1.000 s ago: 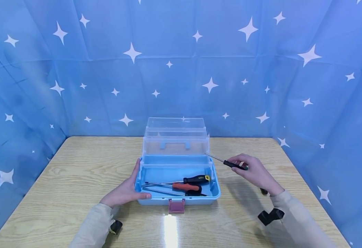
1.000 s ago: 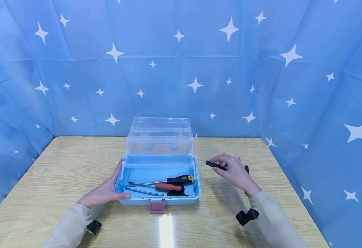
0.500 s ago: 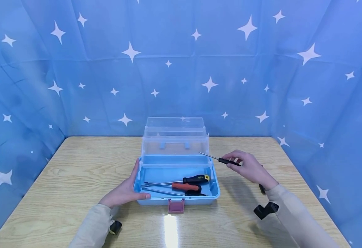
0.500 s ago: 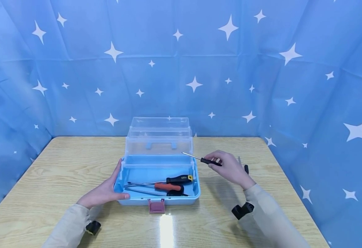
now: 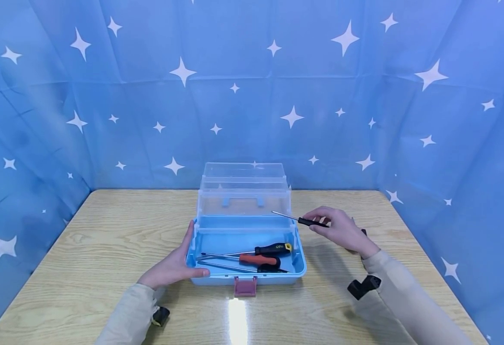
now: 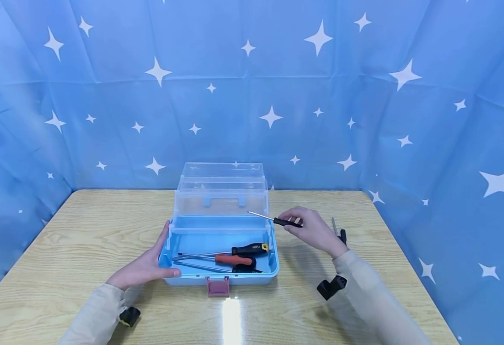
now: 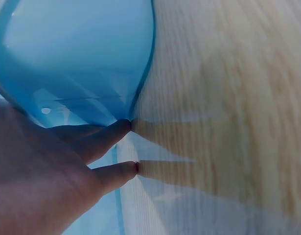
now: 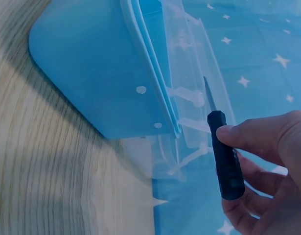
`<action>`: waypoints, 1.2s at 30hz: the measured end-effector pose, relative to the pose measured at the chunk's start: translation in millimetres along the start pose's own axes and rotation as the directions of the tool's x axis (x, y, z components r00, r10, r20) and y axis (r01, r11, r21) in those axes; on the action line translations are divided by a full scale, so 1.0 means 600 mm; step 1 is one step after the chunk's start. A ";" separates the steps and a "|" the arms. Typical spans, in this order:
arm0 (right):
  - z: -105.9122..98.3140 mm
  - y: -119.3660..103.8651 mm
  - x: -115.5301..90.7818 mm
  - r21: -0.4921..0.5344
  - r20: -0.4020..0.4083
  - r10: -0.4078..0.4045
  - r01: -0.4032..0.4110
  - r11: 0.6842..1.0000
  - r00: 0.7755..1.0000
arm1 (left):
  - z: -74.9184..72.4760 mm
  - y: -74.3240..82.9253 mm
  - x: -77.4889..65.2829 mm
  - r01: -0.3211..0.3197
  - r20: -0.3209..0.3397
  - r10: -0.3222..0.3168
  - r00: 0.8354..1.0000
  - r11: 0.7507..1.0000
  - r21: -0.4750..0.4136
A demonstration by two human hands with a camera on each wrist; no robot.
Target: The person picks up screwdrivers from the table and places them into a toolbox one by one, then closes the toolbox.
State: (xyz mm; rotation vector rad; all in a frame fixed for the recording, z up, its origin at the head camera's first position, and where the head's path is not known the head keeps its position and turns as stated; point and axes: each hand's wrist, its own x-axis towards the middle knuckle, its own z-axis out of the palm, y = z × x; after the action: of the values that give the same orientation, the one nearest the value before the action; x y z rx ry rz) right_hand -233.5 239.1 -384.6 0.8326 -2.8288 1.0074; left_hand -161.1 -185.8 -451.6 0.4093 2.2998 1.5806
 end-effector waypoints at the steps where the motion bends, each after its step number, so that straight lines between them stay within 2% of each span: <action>1: 0.000 0.000 0.001 0.000 0.001 0.001 -0.001 1.000 1.000 | 0.000 -0.001 0.000 0.002 -0.001 -0.002 1.000 1.000 0.003; 19: 0.001 -0.018 0.027 0.018 0.012 -0.044 0.043 0.999 0.999 | 0.001 -0.004 0.003 0.017 -0.020 -0.017 1.000 1.000 0.024; 36: 0.021 -0.035 0.048 0.078 0.006 -0.089 0.089 0.993 0.996 | 0.002 -0.002 0.002 0.013 -0.019 -0.013 1.000 1.000 0.009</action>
State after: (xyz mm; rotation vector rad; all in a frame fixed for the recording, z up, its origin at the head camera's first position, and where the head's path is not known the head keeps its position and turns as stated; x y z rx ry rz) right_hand -246.0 204.1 -376.9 0.9641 -2.7487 1.1095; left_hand -161.5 -184.8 -453.5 0.3823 2.3201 1.5745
